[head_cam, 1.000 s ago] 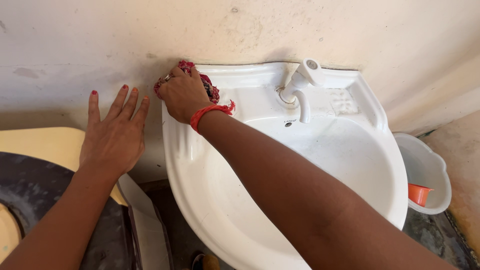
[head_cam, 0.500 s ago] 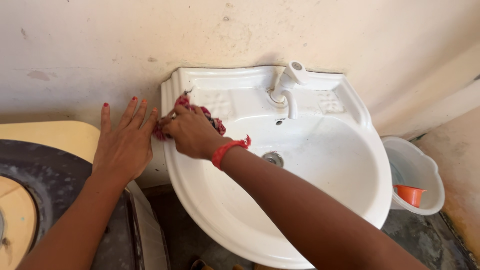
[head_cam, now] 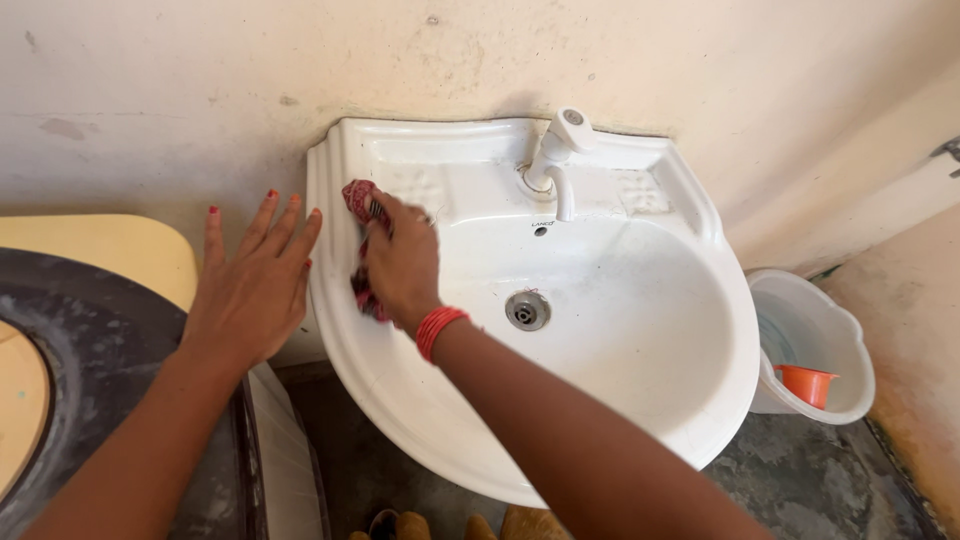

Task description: The person uses a red patterned cloth to wipe the surface of a white bathroom sink. They scrub the basin, the faucet, and the surrounding wall area repeatedly.

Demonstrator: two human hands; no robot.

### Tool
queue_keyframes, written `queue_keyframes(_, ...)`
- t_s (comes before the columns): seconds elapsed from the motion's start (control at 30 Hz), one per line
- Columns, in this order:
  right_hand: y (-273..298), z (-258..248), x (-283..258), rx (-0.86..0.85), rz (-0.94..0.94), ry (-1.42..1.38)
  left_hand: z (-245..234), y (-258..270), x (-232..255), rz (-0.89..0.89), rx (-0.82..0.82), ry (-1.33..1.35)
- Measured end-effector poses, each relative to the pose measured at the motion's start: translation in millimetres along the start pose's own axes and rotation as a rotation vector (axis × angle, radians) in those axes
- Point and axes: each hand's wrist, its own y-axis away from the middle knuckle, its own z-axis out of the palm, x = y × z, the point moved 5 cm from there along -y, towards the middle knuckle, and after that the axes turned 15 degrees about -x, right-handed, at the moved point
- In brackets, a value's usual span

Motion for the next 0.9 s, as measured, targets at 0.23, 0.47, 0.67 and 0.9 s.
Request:
queue_keyframes(0.23,42.3,7.7,-11.3,-0.191,-0.06,0.23,7.1,17.6,30.4,-0.018,-0.062,-0.048)
queue_keyframes(0.47,71.2,-16.4,8.9,-0.33,0.149,0.175,8.9,55.5,65.6,-0.043,-0.111,-0.05)
queue_keyframes(0.67,77.0,5.7,7.6,-0.449,0.163,0.15,4.5,88.7,81.0,-0.085,-0.216,-0.109)
queue_keyframes(0.9,109.4,16.6,20.6,-0.484,0.123,0.279,13.0,77.9,72.9,-0.025,-0.268,-0.153)
